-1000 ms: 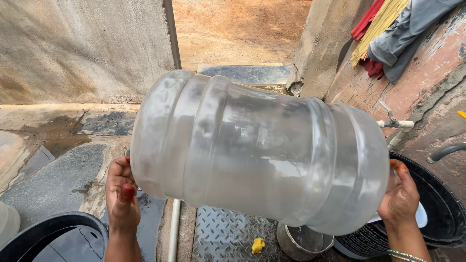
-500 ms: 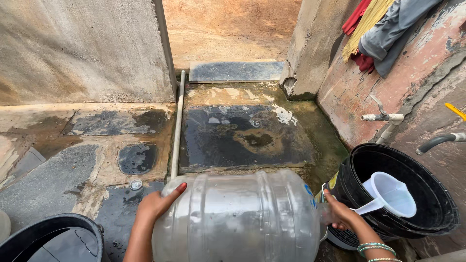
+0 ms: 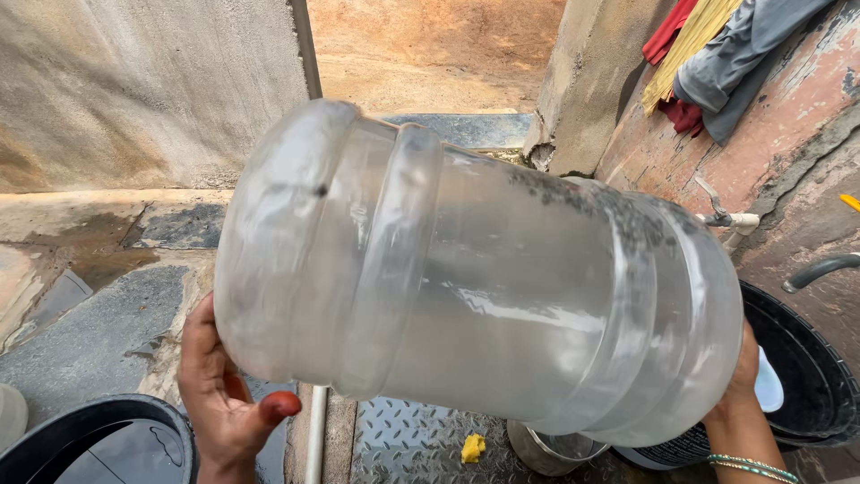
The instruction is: The person holds a large transparent plastic water dispenser bottle and repeatedly shakes it to dislodge dark debris from the interior walls. They then pour the debris into a metal bucket and use a white plastic scoop to add water into the bottle for rinsing.
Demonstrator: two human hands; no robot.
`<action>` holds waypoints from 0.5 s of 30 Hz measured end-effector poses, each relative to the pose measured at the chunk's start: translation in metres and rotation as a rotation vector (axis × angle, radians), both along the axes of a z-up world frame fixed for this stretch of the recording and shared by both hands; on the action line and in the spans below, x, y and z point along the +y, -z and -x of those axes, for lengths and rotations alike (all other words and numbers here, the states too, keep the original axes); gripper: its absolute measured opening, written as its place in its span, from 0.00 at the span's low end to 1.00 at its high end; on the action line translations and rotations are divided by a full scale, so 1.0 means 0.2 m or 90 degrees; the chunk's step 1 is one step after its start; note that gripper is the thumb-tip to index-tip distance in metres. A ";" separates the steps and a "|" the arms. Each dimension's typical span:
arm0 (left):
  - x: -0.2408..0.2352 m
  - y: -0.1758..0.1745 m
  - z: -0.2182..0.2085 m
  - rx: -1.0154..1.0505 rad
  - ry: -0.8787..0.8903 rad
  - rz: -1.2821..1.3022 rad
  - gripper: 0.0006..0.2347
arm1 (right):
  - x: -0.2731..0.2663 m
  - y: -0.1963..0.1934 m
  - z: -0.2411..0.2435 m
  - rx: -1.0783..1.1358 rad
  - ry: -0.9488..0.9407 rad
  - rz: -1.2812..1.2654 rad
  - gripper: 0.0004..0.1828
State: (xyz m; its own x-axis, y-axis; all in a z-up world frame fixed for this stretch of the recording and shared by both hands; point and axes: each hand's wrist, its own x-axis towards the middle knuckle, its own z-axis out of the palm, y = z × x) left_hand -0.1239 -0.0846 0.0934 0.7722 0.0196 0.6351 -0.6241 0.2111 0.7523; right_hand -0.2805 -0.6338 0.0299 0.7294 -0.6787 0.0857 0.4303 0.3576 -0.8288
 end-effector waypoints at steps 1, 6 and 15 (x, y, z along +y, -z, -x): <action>-0.02 0.01 0.02 0.004 -0.014 -0.002 0.42 | 0.00 0.05 -0.01 0.045 0.024 -0.001 0.23; -0.09 0.15 -0.13 0.098 -0.046 -0.077 0.40 | -0.16 0.36 -0.15 0.187 -0.003 0.110 0.27; -0.07 0.46 -0.37 0.535 -0.215 -0.767 0.46 | -0.13 0.71 -0.13 0.814 -0.318 0.207 0.43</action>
